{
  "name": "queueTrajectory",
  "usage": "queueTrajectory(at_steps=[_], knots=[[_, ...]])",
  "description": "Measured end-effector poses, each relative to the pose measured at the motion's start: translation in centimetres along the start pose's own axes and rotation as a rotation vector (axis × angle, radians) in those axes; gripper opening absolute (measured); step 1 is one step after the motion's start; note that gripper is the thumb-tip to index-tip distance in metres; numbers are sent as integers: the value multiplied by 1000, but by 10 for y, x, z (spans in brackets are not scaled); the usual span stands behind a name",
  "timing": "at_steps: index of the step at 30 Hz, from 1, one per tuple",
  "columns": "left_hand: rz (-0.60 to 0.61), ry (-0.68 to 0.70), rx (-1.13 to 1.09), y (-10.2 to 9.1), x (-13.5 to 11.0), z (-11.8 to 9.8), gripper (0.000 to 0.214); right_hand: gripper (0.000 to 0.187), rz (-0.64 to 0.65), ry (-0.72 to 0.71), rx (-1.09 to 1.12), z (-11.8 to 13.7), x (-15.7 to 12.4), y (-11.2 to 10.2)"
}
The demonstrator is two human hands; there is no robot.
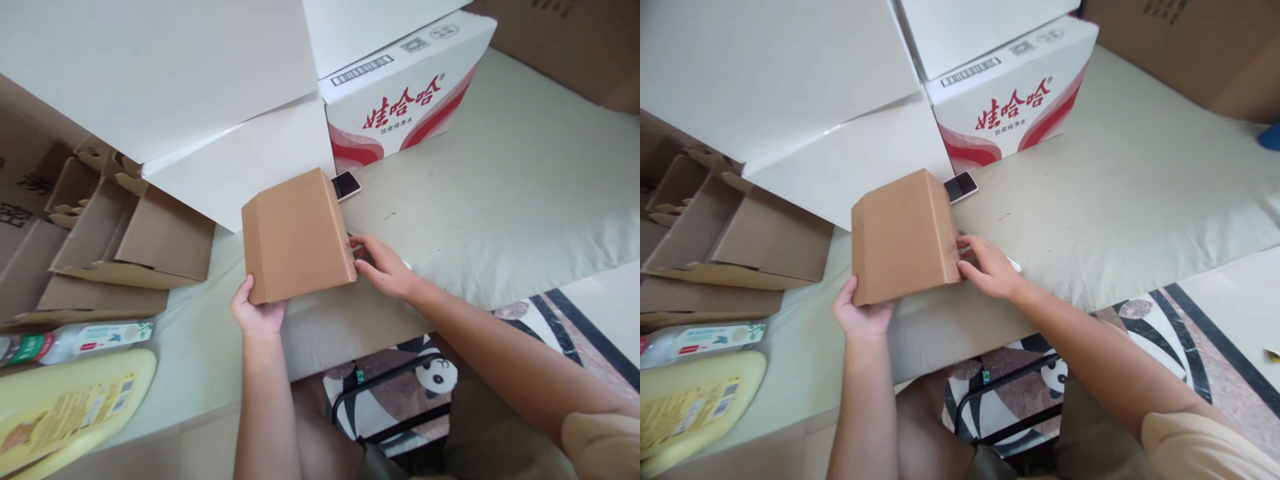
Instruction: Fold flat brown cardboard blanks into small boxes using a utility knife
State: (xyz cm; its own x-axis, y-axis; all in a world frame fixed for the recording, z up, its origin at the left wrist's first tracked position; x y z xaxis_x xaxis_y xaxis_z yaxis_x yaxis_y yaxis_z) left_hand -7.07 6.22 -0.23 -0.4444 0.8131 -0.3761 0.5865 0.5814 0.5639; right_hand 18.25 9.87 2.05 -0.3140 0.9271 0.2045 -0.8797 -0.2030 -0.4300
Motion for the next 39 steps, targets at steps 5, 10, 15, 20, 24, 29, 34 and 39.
queueTrajectory(at_steps=[5,10,15,20,24,29,34,39], knots=[[-14,-8,17,-2,2,3,30,30,-22,54,-70,1,3,0],[-26,-3,18,-5,3,4,32,27,-12,71,-85,0,4,0],[-55,-20,-13,-4,0,6,32,28,-2,71,-110,-1,4,1],[-55,-29,49,0,-3,5,28,36,-31,111,-119,-3,6,-2],[-62,17,128,-2,-1,3,24,40,-49,124,-152,-5,7,-6],[-24,233,171,-1,1,-14,21,38,-73,85,-207,-5,7,-6],[-17,234,119,-4,5,-18,23,33,-105,64,-233,-6,5,-7],[-92,246,108,-17,11,-28,24,25,-145,55,-213,0,3,-16]])
Point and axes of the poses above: each hand's wrist, its own x-axis towards the middle knuckle, its own y-axis out of the palm, z = x × y, the point moved 9 cm from there along x, towards the middle knuckle, and after that the axes turned 6 degrees about y, right-handed, at the moved point
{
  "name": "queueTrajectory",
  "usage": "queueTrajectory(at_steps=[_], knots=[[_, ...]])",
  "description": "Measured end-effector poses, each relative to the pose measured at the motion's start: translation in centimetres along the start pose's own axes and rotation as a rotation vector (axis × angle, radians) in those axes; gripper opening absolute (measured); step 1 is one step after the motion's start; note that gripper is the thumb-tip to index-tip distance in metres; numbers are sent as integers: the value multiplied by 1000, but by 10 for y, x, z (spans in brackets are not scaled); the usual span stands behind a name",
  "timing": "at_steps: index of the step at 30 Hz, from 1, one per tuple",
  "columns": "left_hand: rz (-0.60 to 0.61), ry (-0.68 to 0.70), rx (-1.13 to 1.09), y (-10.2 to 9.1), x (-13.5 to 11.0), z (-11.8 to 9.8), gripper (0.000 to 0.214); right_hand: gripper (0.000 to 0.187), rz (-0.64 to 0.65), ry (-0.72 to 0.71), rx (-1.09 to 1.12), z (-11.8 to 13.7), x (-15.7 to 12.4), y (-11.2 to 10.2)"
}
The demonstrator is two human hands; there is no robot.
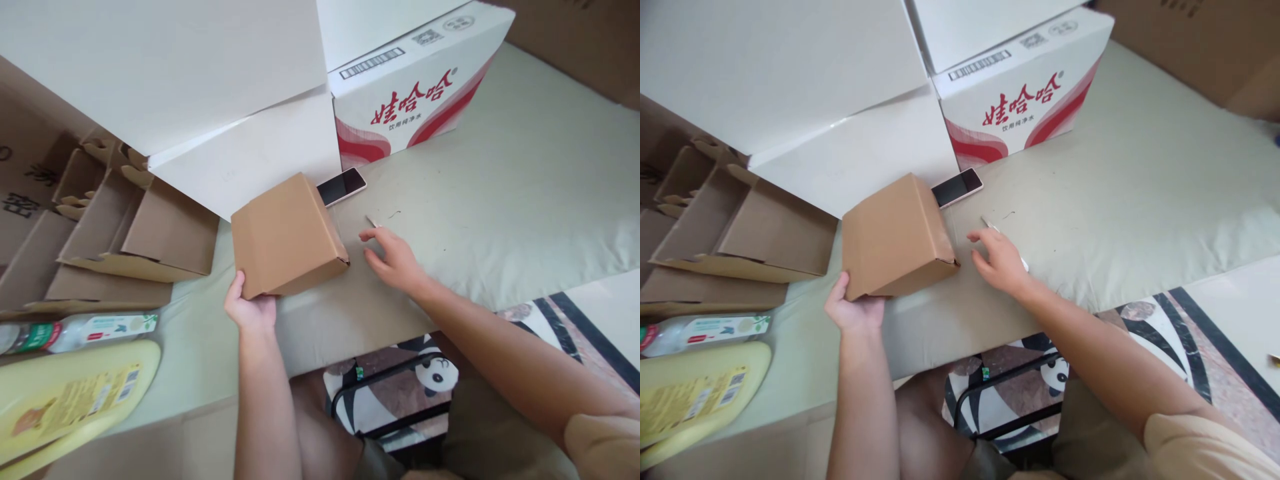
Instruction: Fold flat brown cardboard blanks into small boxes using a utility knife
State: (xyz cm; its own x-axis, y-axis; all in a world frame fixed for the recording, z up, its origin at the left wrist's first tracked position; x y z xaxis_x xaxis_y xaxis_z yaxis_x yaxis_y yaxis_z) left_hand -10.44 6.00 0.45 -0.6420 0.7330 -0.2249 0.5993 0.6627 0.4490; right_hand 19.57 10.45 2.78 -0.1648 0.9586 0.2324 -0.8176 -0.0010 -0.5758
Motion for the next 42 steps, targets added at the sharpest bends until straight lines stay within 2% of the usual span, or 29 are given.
queueTrajectory(at_steps=[2,5,8,11,14,15,17,19,21,24,26,28,30,35,38,42], knots=[[-32,0,9,-5,2,-1,24,26,55,-35,25,8,-2,5],[-32,46,52,-9,5,-1,21,37,155,-98,88,18,-6,17],[7,234,140,-8,5,-11,16,46,197,-89,106,16,-7,26],[15,381,171,-6,3,-21,24,41,191,-29,70,6,-5,28],[10,290,104,-5,3,-19,14,27,190,-57,41,11,-3,23],[5,243,67,-5,3,-19,11,23,161,-81,12,15,-1,17],[-1,154,-4,-5,3,-20,14,19,21,-72,-120,17,3,-2],[28,93,-35,-4,3,-21,17,19,-140,45,-320,6,5,-24],[76,70,-12,-1,2,-21,20,21,-184,174,-486,-12,5,-36],[61,41,23,-3,2,-17,21,17,-54,257,-565,-39,4,-29],[44,34,37,-2,0,-14,20,9,44,323,-536,-54,3,-24],[49,42,53,1,-2,-11,19,9,92,413,-485,-62,3,-26],[58,47,69,5,-4,-7,18,15,122,444,-383,-59,4,-31],[89,80,121,11,-3,2,24,29,330,296,105,-27,4,-26],[108,119,146,15,-2,5,27,31,429,271,85,-22,-3,-19],[84,137,168,17,-4,8,27,28,438,305,-16,-28,-7,-19]])
Point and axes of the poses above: each hand's wrist, its own x-axis towards the middle knuckle, its own y-axis out of the palm, z = x × y, the point moved 9 cm from there along x, towards the middle knuckle, and after that the axes turned 6 degrees about y, right-handed, at the moved point
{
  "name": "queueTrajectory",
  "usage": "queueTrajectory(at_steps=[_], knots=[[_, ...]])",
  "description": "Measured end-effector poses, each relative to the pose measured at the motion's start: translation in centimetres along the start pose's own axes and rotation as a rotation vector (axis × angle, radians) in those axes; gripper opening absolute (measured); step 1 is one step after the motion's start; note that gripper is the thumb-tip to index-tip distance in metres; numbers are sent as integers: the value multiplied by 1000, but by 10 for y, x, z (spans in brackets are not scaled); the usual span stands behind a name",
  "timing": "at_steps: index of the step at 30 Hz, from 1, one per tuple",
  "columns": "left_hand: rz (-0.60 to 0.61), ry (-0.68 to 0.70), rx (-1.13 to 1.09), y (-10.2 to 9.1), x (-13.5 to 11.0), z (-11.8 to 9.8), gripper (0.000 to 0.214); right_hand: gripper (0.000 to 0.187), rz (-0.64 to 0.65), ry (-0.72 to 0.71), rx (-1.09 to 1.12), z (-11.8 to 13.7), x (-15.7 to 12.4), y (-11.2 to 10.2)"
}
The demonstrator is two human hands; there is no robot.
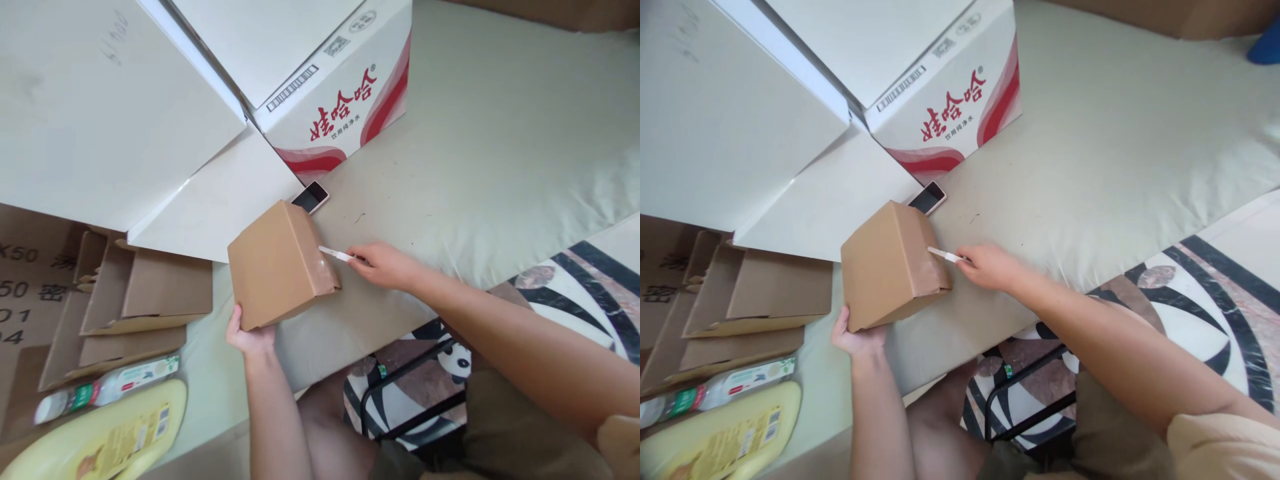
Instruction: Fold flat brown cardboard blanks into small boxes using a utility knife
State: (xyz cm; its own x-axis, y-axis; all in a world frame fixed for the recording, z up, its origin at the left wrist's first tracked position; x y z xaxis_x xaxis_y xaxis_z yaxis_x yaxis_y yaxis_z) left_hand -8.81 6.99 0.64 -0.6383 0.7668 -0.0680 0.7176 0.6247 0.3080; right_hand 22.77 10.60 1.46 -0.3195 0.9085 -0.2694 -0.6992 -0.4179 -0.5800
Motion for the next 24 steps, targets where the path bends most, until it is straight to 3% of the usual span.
queueTrajectory(at_steps=[10,14,24], knots=[[-45,-24,-9,5,-7,3,24,20,-17,-29,-40,-3,1,4],[-59,-68,-29,4,-9,6,24,37,-71,-17,10,-6,5,2],[-70,-40,-10,1,-8,6,23,28,132,20,227,1,1,12]])
Point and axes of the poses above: each hand's wrist, its own x-axis towards the middle knuckle, its own y-axis out of the palm, z = x × y, the point moved 9 cm from there along x, towards the middle knuckle, and after that the axes turned 6 degrees about y, right-handed, at the moved point
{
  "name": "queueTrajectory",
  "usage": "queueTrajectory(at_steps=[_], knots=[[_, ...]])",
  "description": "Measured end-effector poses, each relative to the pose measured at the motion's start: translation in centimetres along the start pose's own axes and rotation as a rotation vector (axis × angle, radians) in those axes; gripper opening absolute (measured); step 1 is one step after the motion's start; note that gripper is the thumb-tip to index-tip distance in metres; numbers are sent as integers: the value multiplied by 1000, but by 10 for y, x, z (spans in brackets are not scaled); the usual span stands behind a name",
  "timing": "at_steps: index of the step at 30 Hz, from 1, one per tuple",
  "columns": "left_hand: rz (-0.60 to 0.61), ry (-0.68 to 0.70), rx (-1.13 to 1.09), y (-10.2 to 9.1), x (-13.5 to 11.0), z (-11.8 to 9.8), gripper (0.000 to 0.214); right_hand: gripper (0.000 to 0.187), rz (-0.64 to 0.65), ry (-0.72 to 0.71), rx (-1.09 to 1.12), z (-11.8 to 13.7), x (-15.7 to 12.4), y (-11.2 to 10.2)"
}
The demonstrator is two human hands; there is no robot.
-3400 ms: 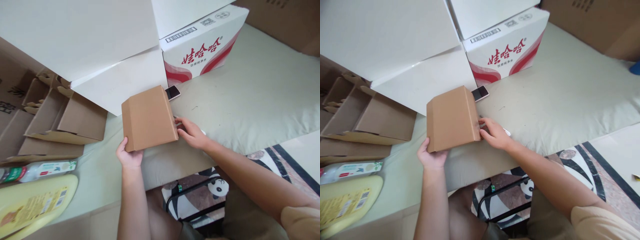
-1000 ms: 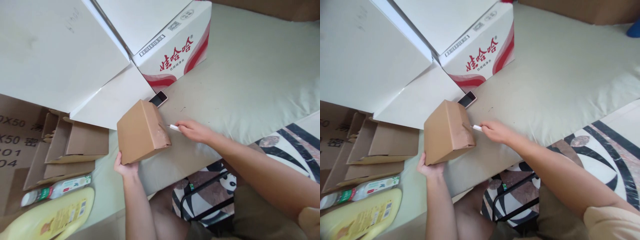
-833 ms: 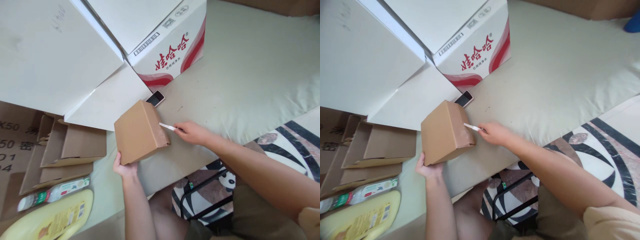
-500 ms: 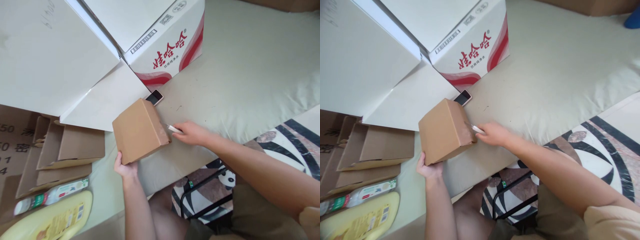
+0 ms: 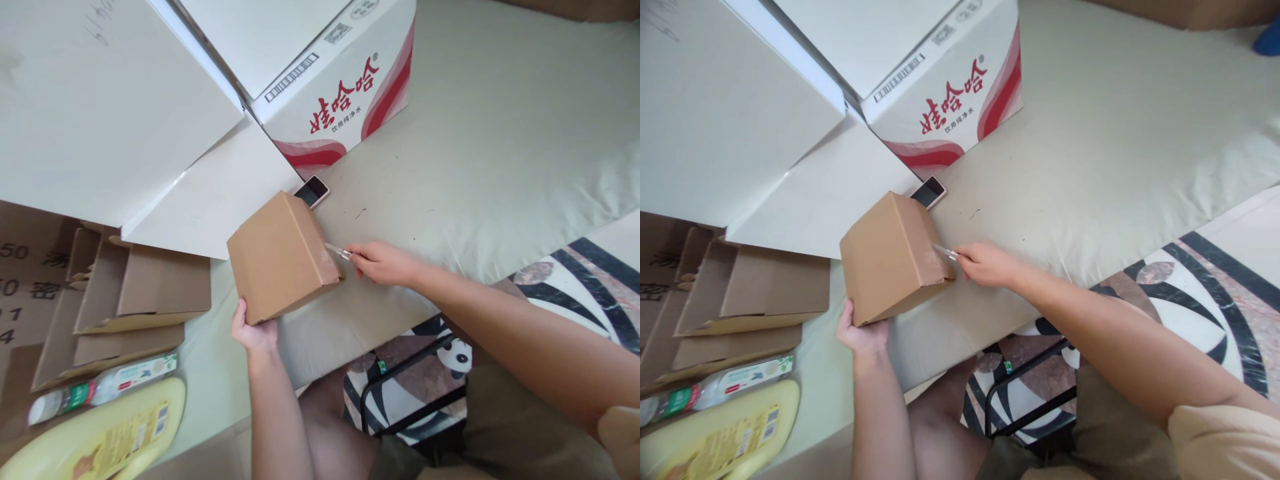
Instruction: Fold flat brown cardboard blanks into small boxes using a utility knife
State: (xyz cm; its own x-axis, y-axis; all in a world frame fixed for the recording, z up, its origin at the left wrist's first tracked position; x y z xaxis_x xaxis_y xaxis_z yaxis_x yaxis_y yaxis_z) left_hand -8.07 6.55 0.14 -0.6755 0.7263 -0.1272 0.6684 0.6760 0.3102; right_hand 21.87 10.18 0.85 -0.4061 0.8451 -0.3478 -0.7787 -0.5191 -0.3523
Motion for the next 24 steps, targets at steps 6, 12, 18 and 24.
queueTrajectory(at_steps=[6,12,18,24], knots=[[112,-10,136,0,1,0,31,25,-33,54,-114,-5,2,-5],[133,25,125,6,-3,-5,35,27,-29,28,-169,1,0,-10],[136,53,120,10,-2,-5,31,30,114,37,-114,-5,-11,-8],[119,18,94,7,1,-3,28,32,12,20,-204,-23,-21,-31]])
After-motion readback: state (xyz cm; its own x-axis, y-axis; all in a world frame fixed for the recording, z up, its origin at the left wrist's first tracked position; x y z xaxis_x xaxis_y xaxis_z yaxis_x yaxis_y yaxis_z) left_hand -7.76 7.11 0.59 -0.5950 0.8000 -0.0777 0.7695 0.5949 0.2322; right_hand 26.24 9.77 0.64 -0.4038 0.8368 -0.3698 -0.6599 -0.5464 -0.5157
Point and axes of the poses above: each hand's wrist, its own x-axis towards the middle knuckle, its own y-axis out of the palm, z = x × y, the point moved 9 cm from there along x, towards the middle knuckle, and after that the axes turned 6 degrees about y, right-handed, at the moved point
